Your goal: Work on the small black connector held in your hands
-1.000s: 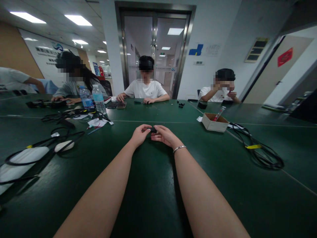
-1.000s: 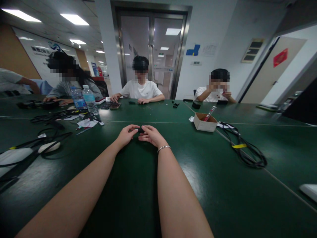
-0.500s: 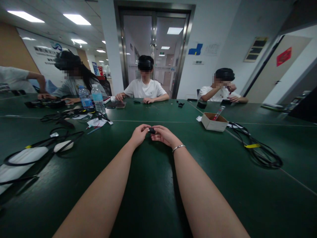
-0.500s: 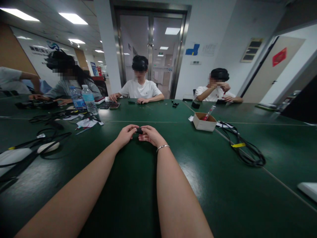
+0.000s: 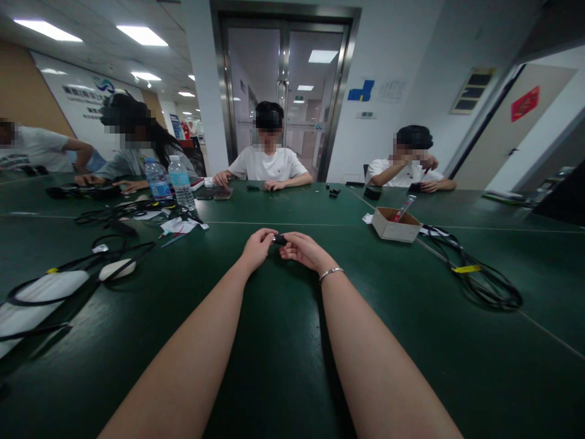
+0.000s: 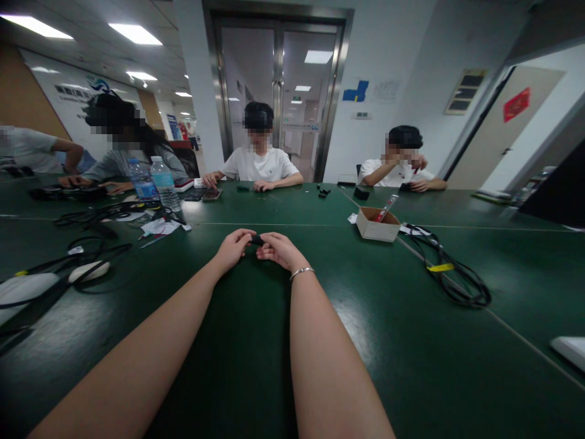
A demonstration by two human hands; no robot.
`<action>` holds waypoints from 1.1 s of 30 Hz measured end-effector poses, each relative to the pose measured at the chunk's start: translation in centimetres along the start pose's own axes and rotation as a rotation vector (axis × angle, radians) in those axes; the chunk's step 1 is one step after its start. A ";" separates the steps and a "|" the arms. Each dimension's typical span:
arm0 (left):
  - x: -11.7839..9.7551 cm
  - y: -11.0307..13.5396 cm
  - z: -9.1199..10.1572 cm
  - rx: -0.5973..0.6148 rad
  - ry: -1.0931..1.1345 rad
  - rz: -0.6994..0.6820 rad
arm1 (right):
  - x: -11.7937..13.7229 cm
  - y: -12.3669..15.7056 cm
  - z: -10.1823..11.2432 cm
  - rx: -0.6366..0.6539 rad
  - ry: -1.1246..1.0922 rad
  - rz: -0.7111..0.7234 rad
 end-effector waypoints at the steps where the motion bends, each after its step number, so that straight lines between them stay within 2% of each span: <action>1: 0.0 0.0 0.0 -0.001 -0.001 0.003 | 0.0 0.0 0.0 0.000 0.000 -0.003; 19: 0.7 -0.3 -0.4 0.015 -0.016 -0.001 | 0.0 0.0 0.2 -0.009 -0.015 0.005; 33: -0.3 0.4 -0.5 0.074 -0.003 0.031 | 0.0 -0.2 0.3 0.010 -0.025 0.008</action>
Point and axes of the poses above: each hand's wrist, its own y-axis away from the middle knuckle, its own z-axis out of the back of the hand, x = y × z, the point moved 9 cm from there along -y, towards the middle knuckle, and after that the axes turned 15 degrees about -y, right-handed, at the moved point
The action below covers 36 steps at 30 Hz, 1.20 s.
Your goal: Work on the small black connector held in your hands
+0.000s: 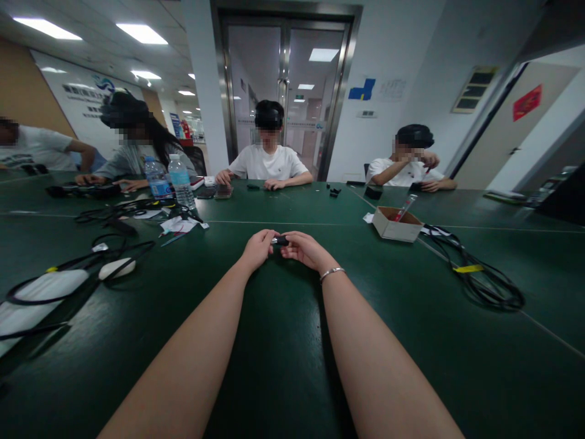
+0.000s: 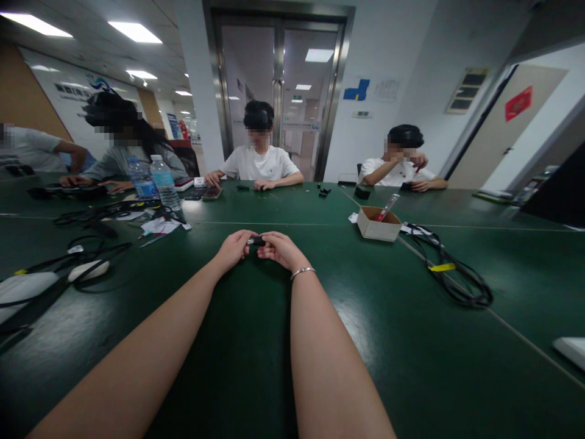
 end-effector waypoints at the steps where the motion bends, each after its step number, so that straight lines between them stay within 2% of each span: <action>1: 0.0 0.0 0.0 -0.003 0.025 0.001 | 0.0 0.0 0.0 -0.003 -0.003 0.003; 5: 0.4 -0.1 -0.2 -0.008 0.098 0.027 | 0.0 0.0 0.2 -0.022 -0.004 0.005; 12: -0.1 0.1 -0.2 0.005 0.063 -0.005 | 0.0 0.0 0.1 -0.009 0.003 -0.004; 17: 0.4 -0.2 -0.2 -0.009 0.074 0.017 | 0.0 -0.1 0.3 -0.029 -0.003 0.008; 22: 0.2 -0.2 -0.3 -0.003 0.058 -0.028 | 0.0 -0.1 0.2 -0.030 -0.007 0.006; 28: 0.3 -0.1 -0.1 -0.024 0.065 0.013 | 0.1 0.0 0.2 -0.023 -0.013 0.019; 36: 0.1 -0.1 -0.3 0.009 0.054 -0.018 | 0.2 0.0 0.2 -0.030 -0.006 0.018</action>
Point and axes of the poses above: each hand's wrist, its own y-axis away from the middle knuckle, its own z-axis out of the back of the hand, x = y × z, the point moved 9 cm from there along -y, towards the middle knuckle, and after that the axes turned 15 degrees about -y, right-handed, at the moved point
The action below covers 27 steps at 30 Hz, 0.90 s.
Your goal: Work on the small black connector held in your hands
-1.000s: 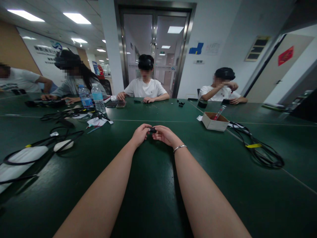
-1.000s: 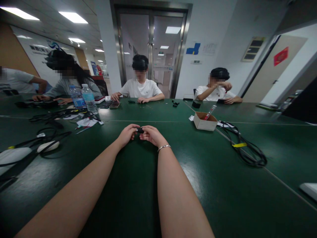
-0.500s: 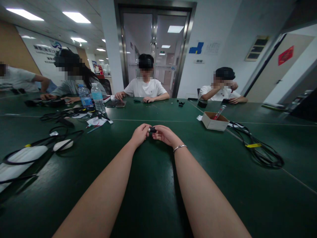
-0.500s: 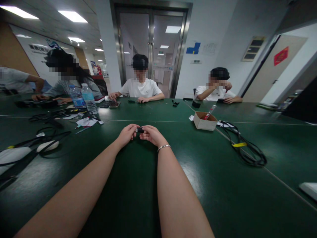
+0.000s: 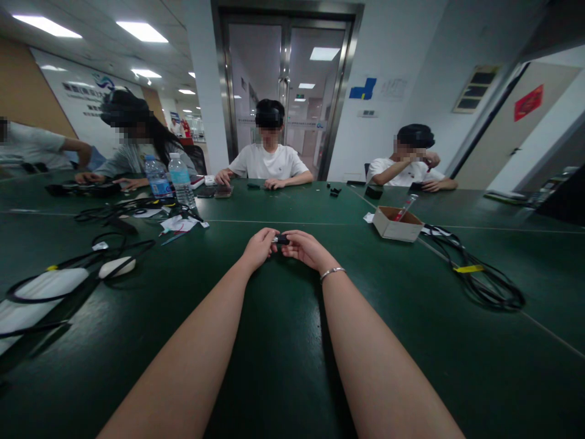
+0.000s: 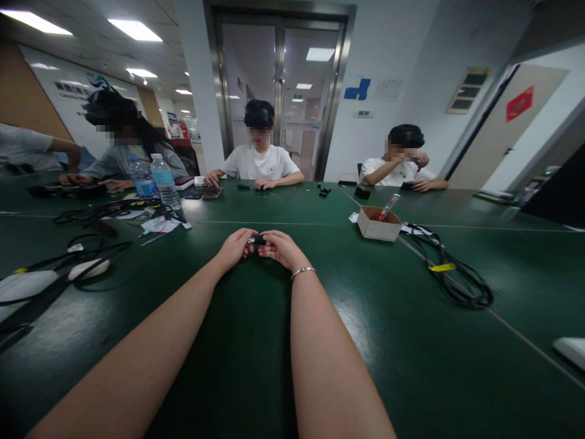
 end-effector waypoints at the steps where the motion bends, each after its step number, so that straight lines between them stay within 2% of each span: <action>1: 0.1 0.0 0.0 -0.001 0.012 0.012 | 0.0 0.0 0.0 -0.002 -0.005 0.002; 4: 0.2 0.1 0.1 -0.009 0.025 0.042 | 0.0 -0.1 0.2 -0.012 -0.013 0.007; 10: -0.5 0.2 -0.1 0.013 0.004 -0.005 | 0.0 0.0 0.2 -0.012 -0.024 0.013; 18: 0.5 -0.1 0.1 -0.028 0.004 0.048 | 0.1 0.1 0.1 -0.012 -0.022 0.020; 27: -0.2 0.2 0.1 -0.008 -0.020 -0.003 | 0.0 0.0 0.2 -0.021 -0.028 0.015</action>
Point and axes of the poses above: each hand's wrist, its own y-axis away from the middle knuckle, its own z-axis out of the back of the hand, x = y × z, the point moved 9 cm from there along -y, towards the middle knuckle, and after that the axes turned 15 degrees about -y, right-handed, at the moved point
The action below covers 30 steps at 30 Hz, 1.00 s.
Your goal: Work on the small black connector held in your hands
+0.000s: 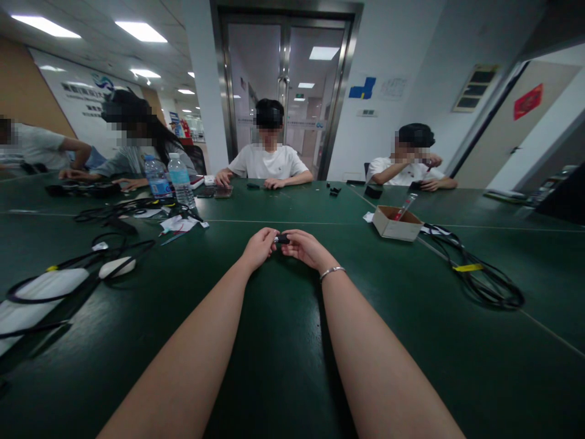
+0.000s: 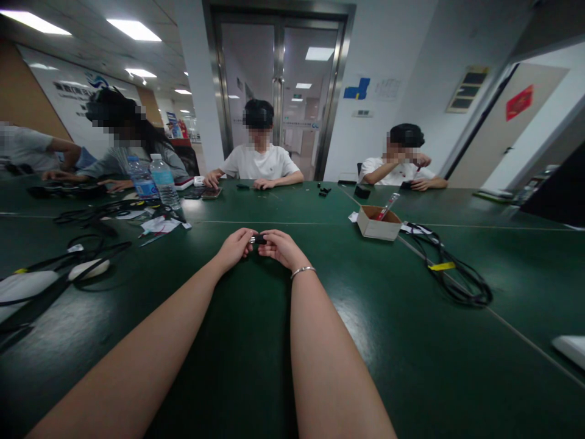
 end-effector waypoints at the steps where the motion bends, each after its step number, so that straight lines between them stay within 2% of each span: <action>1: 0.0 0.0 -0.1 0.008 0.018 0.005 | 0.0 0.0 0.0 0.002 -0.002 -0.001; 9: 0.1 0.0 -0.5 0.049 0.058 0.030 | 0.1 0.0 -0.1 0.019 -0.005 0.007; 17: 0.7 -0.3 0.0 -0.008 -0.003 0.038 | 0.0 0.0 0.0 0.010 0.007 -0.002; 30: 0.1 0.1 0.2 -0.015 -0.009 0.050 | 0.2 0.2 -0.1 0.000 -0.004 -0.002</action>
Point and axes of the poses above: each hand's wrist, its own y-axis away from the middle knuckle, its own z-axis out of the back of the hand, x = y × z, the point moved 9 cm from there along -y, towards the middle knuckle, and after that the axes turned 15 degrees about -y, right-handed, at the moved point
